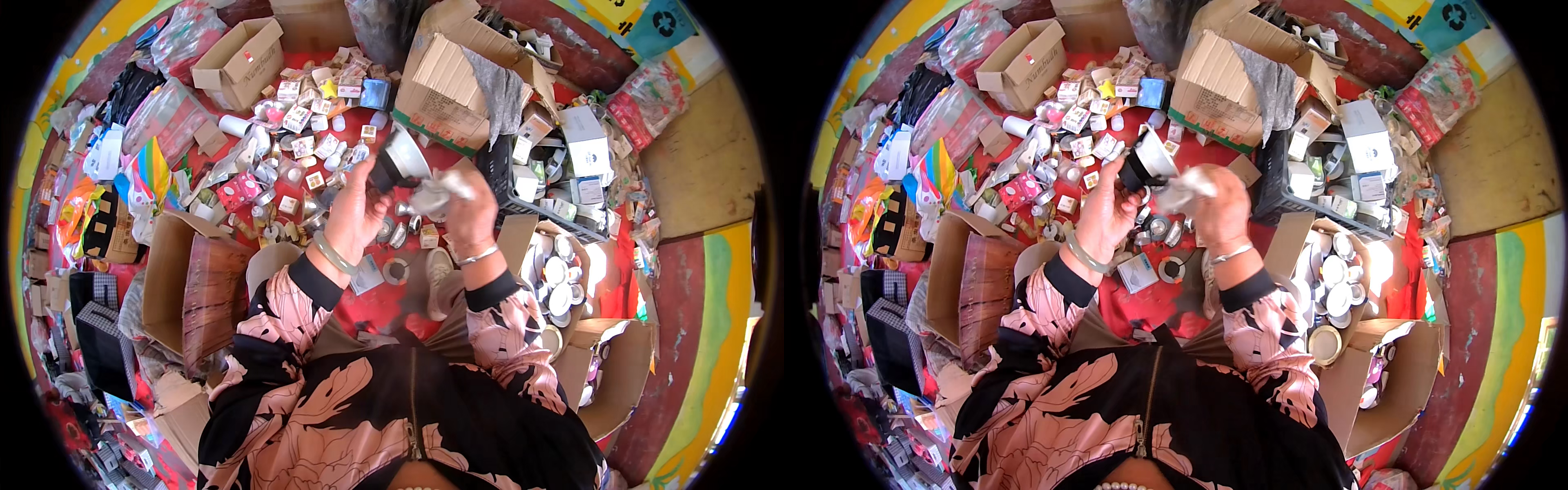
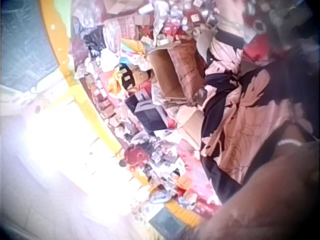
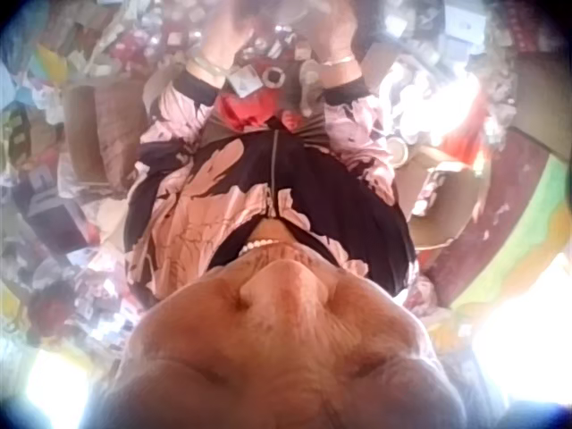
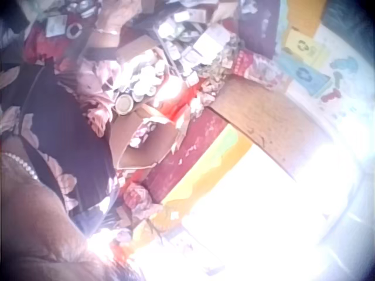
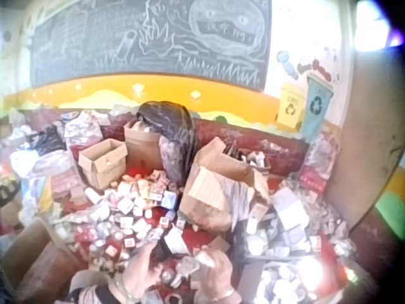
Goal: The person sits on the floor and wipes several small, round light fixtures with a white cloth. They pick up each fixture, wipe the surface, and place it into a cardboard box to the right.
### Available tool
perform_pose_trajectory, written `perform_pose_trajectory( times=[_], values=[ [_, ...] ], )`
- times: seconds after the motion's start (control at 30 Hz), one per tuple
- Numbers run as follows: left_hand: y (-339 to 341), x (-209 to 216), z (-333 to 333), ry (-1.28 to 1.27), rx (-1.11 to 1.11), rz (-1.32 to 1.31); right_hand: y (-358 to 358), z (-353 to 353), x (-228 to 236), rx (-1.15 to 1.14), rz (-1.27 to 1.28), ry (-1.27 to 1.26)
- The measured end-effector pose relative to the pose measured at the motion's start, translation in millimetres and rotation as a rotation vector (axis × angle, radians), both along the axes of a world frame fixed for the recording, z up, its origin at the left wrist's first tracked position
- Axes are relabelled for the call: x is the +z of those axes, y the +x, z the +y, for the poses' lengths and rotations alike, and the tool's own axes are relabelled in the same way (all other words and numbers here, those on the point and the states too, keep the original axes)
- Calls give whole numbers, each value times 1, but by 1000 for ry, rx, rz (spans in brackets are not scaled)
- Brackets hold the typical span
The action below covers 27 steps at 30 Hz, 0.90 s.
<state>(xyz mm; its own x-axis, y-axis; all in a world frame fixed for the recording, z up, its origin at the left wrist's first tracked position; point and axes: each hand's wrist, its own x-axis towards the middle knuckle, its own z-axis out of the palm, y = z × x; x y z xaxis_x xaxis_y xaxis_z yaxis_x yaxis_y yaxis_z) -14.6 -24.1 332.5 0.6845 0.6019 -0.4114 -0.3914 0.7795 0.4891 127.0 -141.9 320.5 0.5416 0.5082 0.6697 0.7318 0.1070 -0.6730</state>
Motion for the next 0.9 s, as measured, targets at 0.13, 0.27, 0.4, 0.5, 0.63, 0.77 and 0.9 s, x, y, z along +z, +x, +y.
perform_pose_trajectory(
  times=[0.13,0.27,0.4,0.5,0.63,0.77,0.9],
  values=[
    [-7,0,19,-73,77,-34,14,-25,47,-370,388,-212],
    [-9,-5,22,-89,54,-41,53,-33,17,-103,811,-57],
    [-8,-9,16,-35,58,21,44,-32,24,324,1228,49],
    [-2,-5,7,71,32,76,30,-25,38,618,1335,176],
    [7,-6,-8,259,14,118,11,-6,20,446,1189,38],
    [9,-6,-27,357,-57,145,-5,6,7,127,548,-91],
    [12,-4,-32,243,-103,113,-11,6,6,0,410,-117]
  ],
)
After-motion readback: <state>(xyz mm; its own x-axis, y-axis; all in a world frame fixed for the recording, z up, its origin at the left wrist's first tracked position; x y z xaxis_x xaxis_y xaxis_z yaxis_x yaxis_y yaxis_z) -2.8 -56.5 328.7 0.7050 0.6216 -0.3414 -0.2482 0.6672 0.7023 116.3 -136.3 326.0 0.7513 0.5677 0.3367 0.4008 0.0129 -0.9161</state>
